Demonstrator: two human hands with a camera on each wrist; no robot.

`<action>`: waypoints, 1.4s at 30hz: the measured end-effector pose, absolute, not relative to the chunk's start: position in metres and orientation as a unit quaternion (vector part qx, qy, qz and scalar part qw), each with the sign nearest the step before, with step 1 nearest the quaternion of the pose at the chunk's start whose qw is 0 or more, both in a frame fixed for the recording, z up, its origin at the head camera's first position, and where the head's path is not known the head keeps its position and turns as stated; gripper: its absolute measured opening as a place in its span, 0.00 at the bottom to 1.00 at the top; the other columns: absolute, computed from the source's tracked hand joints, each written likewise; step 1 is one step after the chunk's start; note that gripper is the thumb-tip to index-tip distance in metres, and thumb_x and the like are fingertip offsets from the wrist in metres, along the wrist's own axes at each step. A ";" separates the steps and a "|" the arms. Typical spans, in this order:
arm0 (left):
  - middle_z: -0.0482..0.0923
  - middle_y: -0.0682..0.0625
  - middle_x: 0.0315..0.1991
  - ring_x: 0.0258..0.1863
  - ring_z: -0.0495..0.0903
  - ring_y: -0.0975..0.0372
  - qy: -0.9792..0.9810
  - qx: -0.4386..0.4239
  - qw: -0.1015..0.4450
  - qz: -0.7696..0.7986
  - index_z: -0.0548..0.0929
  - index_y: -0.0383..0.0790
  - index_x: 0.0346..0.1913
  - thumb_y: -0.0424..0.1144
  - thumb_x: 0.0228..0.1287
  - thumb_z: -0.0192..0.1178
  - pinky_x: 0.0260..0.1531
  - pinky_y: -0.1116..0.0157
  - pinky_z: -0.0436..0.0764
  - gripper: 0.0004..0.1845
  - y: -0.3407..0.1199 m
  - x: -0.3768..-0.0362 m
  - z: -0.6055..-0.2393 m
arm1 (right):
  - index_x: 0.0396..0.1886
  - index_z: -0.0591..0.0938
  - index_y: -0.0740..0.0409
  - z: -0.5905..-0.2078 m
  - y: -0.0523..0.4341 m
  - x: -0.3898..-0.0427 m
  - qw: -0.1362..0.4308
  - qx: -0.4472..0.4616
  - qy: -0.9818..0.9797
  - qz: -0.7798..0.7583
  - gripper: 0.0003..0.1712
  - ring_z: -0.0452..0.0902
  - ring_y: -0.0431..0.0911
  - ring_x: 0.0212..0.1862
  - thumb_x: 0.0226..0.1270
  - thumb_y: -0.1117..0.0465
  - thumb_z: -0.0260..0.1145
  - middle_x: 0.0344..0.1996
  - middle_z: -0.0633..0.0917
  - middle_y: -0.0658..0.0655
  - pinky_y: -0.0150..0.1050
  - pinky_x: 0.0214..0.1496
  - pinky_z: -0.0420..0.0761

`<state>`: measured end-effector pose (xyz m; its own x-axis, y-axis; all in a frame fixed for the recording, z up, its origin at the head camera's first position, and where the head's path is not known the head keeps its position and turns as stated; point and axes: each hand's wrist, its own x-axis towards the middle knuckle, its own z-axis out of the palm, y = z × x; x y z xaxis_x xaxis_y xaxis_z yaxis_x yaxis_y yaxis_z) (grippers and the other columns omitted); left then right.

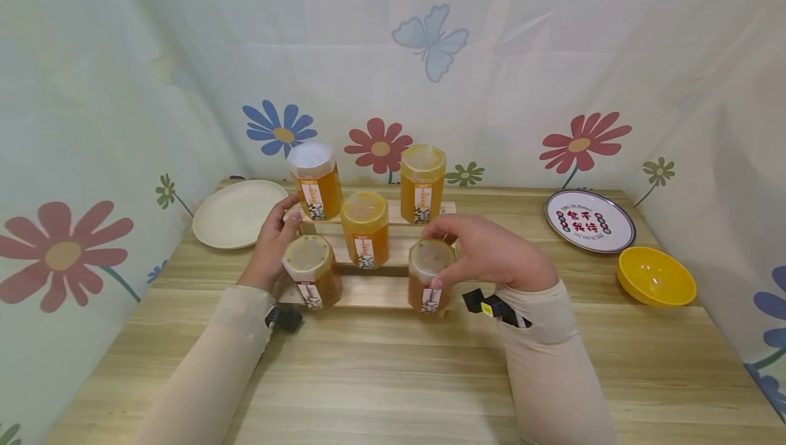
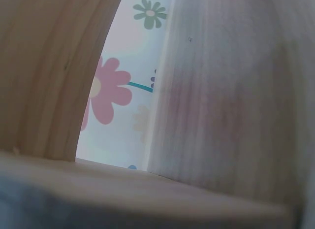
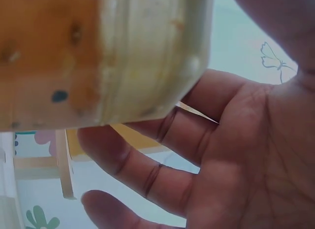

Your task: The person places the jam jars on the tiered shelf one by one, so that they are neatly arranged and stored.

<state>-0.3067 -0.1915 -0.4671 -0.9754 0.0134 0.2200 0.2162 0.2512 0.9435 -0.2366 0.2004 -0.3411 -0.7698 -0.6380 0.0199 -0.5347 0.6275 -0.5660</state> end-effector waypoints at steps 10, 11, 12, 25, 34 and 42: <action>0.68 0.41 0.73 0.59 0.71 0.49 -0.785 -0.073 0.084 -0.610 0.63 0.51 0.82 0.48 0.87 0.46 0.64 0.51 0.68 0.27 -0.190 -0.306 -0.467 | 0.61 0.83 0.55 -0.344 0.193 -0.238 0.082 -0.333 0.894 -0.288 0.38 0.79 0.49 0.56 0.51 0.50 0.88 0.52 0.86 0.50 0.57 0.65 0.78; 0.67 0.42 0.74 0.60 0.71 0.49 -0.785 -0.073 0.084 -0.609 0.63 0.51 0.82 0.49 0.87 0.46 0.64 0.51 0.68 0.27 -0.190 -0.306 -0.466 | 0.61 0.83 0.55 -0.345 0.192 -0.238 0.082 -0.334 0.894 -0.288 0.38 0.80 0.49 0.57 0.51 0.50 0.88 0.52 0.86 0.50 0.57 0.65 0.77; 0.66 0.43 0.76 0.60 0.70 0.50 -0.785 -0.074 0.084 -0.610 0.63 0.51 0.82 0.49 0.87 0.46 0.65 0.50 0.68 0.27 -0.190 -0.305 -0.466 | 0.61 0.83 0.55 -0.345 0.192 -0.238 0.081 -0.333 0.894 -0.287 0.39 0.80 0.49 0.57 0.51 0.50 0.88 0.53 0.86 0.50 0.57 0.65 0.77; 0.71 0.38 0.62 0.55 0.72 0.44 -0.783 -0.075 0.086 -0.612 0.63 0.50 0.82 0.48 0.87 0.46 0.55 0.56 0.71 0.27 -0.189 -0.305 -0.466 | 0.62 0.83 0.55 -0.346 0.188 -0.239 0.085 -0.334 0.893 -0.291 0.38 0.80 0.49 0.56 0.53 0.49 0.87 0.53 0.86 0.51 0.56 0.65 0.78; 0.71 0.37 0.56 0.54 0.71 0.43 -0.781 -0.078 0.086 -0.614 0.63 0.50 0.82 0.48 0.87 0.45 0.53 0.57 0.71 0.27 -0.188 -0.306 -0.465 | 0.61 0.83 0.56 -0.347 0.186 -0.238 0.080 -0.333 0.890 -0.300 0.38 0.80 0.49 0.56 0.51 0.53 0.88 0.52 0.86 0.51 0.55 0.65 0.78; 0.71 0.38 0.64 0.57 0.72 0.44 -0.782 -0.074 0.079 -0.614 0.63 0.51 0.82 0.48 0.87 0.46 0.57 0.55 0.71 0.27 -0.188 -0.307 -0.468 | 0.63 0.82 0.56 -0.347 0.187 -0.238 0.095 -0.327 0.892 -0.297 0.39 0.80 0.49 0.57 0.53 0.51 0.87 0.54 0.86 0.52 0.54 0.65 0.78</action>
